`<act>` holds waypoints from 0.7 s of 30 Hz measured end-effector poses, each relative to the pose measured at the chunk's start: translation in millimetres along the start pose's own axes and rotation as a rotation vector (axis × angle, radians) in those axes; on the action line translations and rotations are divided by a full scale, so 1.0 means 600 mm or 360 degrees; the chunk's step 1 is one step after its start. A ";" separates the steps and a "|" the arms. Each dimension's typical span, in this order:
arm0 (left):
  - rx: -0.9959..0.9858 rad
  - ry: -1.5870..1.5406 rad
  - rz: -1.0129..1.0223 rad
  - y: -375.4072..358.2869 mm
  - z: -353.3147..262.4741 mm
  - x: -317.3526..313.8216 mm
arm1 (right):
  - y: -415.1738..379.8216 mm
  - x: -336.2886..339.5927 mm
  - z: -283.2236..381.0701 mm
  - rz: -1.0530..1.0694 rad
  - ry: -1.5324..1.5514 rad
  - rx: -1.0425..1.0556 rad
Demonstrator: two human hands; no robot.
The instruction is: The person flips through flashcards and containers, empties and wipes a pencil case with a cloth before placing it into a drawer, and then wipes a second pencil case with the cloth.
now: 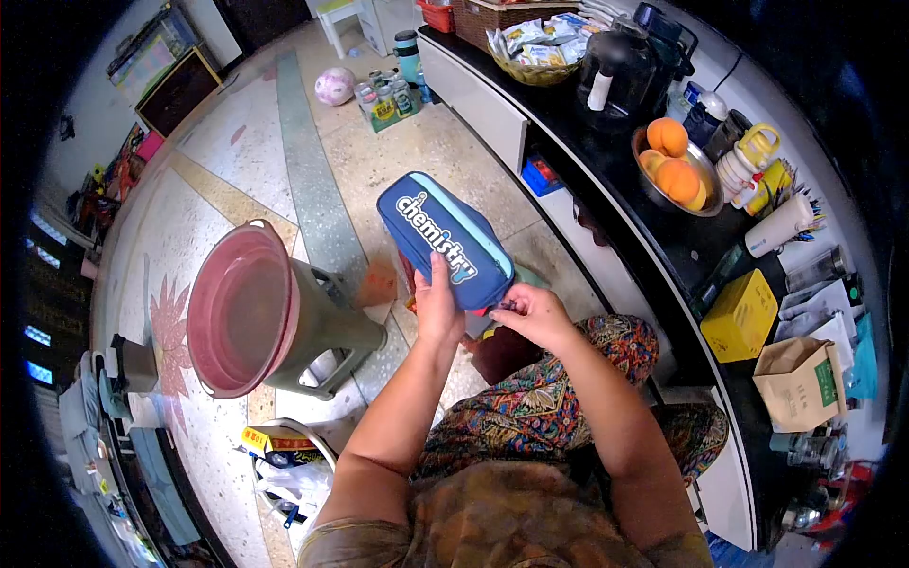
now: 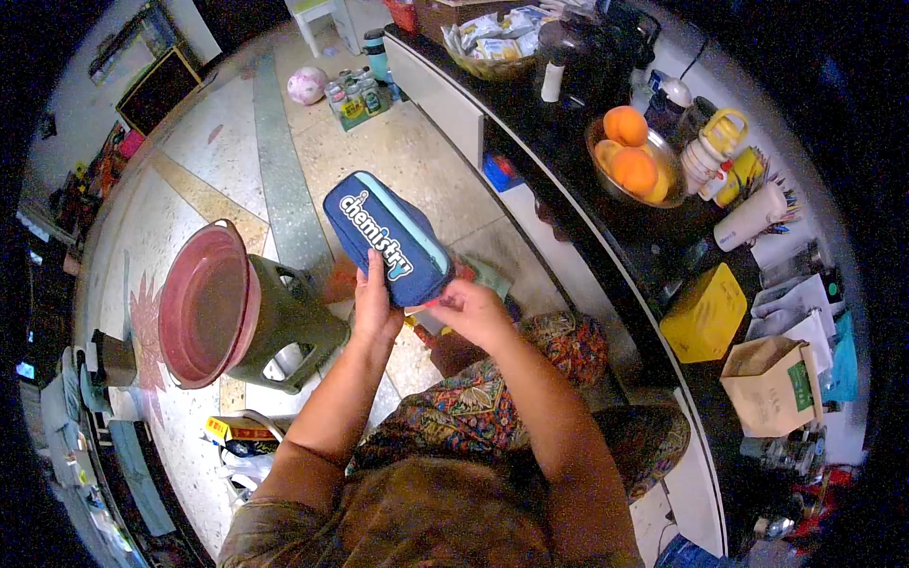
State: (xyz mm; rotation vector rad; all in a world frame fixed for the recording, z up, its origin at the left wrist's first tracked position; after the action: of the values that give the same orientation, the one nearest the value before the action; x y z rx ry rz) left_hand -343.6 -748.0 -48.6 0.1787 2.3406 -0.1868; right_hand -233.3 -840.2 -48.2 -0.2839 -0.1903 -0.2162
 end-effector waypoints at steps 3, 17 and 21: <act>0.0150 -0.0040 -0.0065 -0.004 0.015 0.008 | -0.014 0.013 0.031 -0.0251 -0.0382 0.0190; 0.0771 0.0113 0.0026 -0.046 0.084 0.023 | -0.050 -0.029 0.099 -0.0278 -0.1316 0.0782; 0.0729 -0.0024 -0.0046 -0.045 0.086 0.029 | -0.055 -0.032 0.104 -0.0340 -0.1276 0.0871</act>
State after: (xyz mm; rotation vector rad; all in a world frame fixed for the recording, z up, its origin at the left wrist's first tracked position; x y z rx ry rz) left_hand -324.6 -782.7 -94.6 0.3645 2.2533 -0.7354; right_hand -269.5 -849.3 14.9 0.2142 -1.0579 -0.2436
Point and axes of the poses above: each hand's wrist, its own y-axis towards the middle knuckle, its own x-axis out of the back of the hand, z = x × y, the point moved 8 cm from there along y, towards the middle knuckle, and after that the axes turned 8 degrees about -x, right-handed, at the moved point
